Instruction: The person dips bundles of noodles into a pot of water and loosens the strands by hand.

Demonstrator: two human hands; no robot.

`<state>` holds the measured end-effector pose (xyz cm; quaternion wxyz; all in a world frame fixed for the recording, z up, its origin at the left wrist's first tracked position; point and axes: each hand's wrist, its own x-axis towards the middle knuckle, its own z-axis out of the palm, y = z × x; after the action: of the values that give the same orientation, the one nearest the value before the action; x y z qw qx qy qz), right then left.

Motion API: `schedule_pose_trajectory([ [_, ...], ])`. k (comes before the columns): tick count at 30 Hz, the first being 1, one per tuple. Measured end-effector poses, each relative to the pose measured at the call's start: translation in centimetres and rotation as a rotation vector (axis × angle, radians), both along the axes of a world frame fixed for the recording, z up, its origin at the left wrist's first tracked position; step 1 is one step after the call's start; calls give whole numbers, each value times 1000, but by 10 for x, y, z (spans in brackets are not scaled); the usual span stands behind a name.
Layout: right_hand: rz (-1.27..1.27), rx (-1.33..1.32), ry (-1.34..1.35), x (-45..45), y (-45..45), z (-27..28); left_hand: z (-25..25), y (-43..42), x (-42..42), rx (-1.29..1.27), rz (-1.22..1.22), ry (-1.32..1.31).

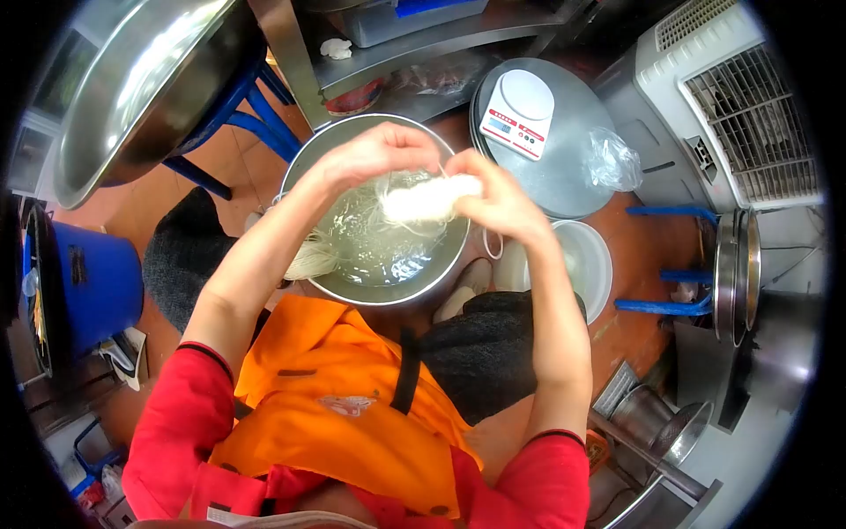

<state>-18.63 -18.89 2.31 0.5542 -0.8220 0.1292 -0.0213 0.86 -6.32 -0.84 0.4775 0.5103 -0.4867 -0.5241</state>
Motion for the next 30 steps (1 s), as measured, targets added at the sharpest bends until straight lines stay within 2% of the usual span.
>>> schedule_pose_trajectory([
  [1, -20, 227, -127, -3, -4, 2, 4, 2, -1, 79, 26, 135],
  [3, -179, 604, -281, 0, -4, 14, -41, -15, -14, -76, 82, 120],
  [4, -279, 498, -292, 4, -5, 11, -9, 2, -34, 50, 68, 69],
  [5, -378, 388, -303, 8, -8, 6, -3, 1, -45, 90, -29, -66],
  [7, -331, -246, -193, 13, -11, -4, -2, -4, -43, 32, -107, -59],
  [8, -282, -174, -10, 8, -9, -6, -1, -5, -33, 10, -36, -56],
  [9, -222, -272, 25, 7, 0, -2, 7, -5, -20, -14, 38, -54],
  [10, -149, -235, 21, 3, 2, 2, 8, -7, -7, -42, 50, 32],
  [11, -74, -200, 15, 3, 1, 5, 6, -9, 5, -38, 45, -62],
  [13, -149, 185, -156, 5, -2, 2, -1, 0, -7, 62, 40, 177],
  [14, -191, 375, -244, 5, -3, 2, -23, -7, -20, 83, 71, 242],
  [15, -250, 367, -232, 6, -2, 4, 10, 13, -45, -33, 159, 227],
  [17, -362, 348, -205, 13, 3, 7, -23, -3, -50, 138, 141, 302],
  [22, -295, -313, -288, 23, 19, -18, -46, 1, -49, 212, 322, 476],
  [23, -271, -340, -268, 23, 22, -16, -47, 3, -48, 229, 348, 488],
  [26, -147, -485, -185, 22, 24, -11, -52, 6, -43, 243, 315, 367],
  [29, -171, -465, -84, 19, 26, -7, -49, 7, -46, 214, 350, 141],
  [30, -215, -370, -53, 21, 24, -11, -43, 7, -45, 255, 273, 15],
])
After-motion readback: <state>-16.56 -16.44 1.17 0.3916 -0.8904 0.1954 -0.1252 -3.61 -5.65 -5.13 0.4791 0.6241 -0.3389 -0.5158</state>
